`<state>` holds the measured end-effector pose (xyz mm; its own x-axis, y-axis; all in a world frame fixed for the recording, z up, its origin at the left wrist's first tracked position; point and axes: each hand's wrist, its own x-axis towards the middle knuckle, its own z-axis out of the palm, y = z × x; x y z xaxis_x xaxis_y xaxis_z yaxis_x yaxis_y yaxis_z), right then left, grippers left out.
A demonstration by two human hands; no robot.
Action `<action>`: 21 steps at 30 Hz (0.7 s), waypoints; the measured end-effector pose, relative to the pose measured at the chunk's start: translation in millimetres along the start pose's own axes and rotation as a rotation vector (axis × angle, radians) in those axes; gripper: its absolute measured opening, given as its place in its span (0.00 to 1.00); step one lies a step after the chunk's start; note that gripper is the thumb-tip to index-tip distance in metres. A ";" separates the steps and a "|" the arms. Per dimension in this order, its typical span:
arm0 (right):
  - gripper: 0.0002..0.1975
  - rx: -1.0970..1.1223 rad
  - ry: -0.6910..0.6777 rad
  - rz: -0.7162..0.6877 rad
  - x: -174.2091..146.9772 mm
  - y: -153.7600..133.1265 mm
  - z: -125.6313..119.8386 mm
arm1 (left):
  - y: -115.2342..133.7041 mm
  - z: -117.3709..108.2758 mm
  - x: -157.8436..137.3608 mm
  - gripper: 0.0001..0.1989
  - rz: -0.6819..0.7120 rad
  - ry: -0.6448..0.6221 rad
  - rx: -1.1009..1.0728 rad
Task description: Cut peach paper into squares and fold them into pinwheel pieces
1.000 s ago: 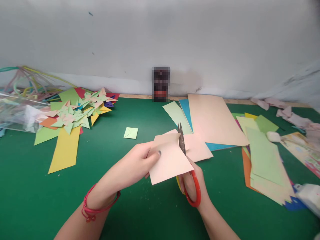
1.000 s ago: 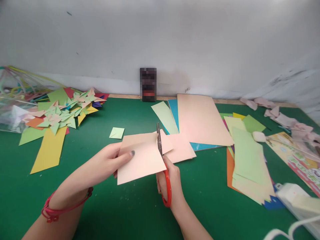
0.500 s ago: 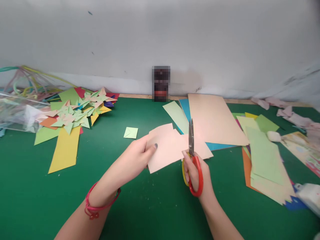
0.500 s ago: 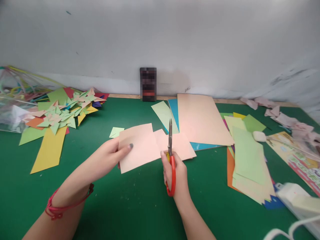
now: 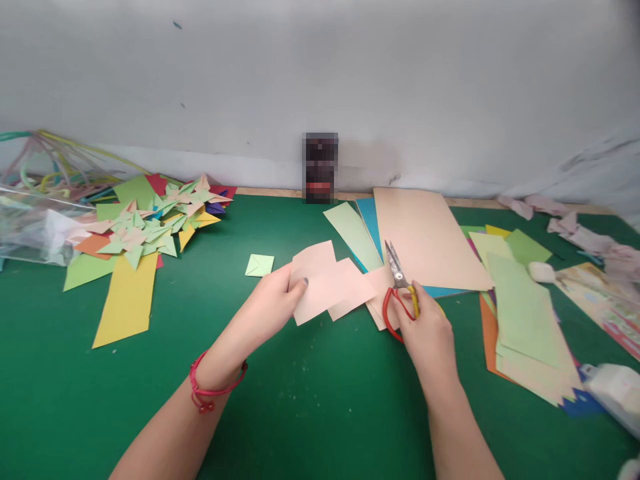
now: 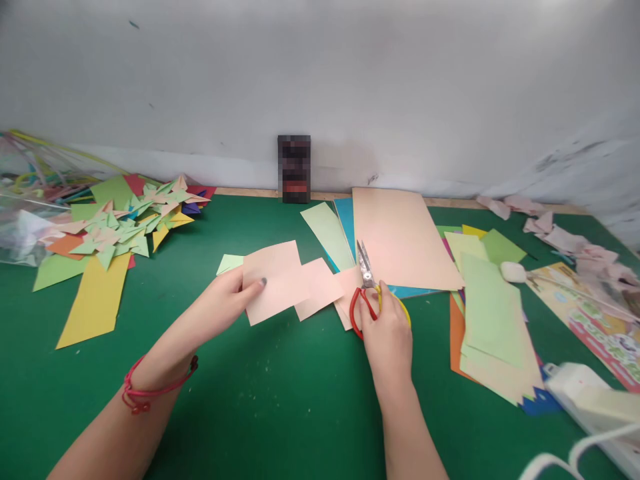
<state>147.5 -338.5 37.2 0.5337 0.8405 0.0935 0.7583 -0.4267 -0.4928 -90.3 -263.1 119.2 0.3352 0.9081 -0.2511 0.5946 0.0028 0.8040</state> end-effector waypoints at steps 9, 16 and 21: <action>0.29 0.092 0.063 0.013 4.1 4.8 1.3 | 3.0 -1.6 -3.5 0.11 0.022 -0.037 0.012; 0.27 0.123 -0.013 -0.032 0.4 0.0 4.5 | 5.1 -2.4 -4.9 0.11 0.016 -0.049 -0.029; 0.25 0.116 -0.035 -0.220 3.8 1.5 -1.5 | 6.1 -5.2 -6.0 0.12 0.019 -0.042 -0.055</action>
<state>151.1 -336.4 38.1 0.3451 0.9211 0.1803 0.8057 -0.1923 -0.5602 -92.5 -266.3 128.5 0.3770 0.8900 -0.2565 0.5468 0.0096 0.8372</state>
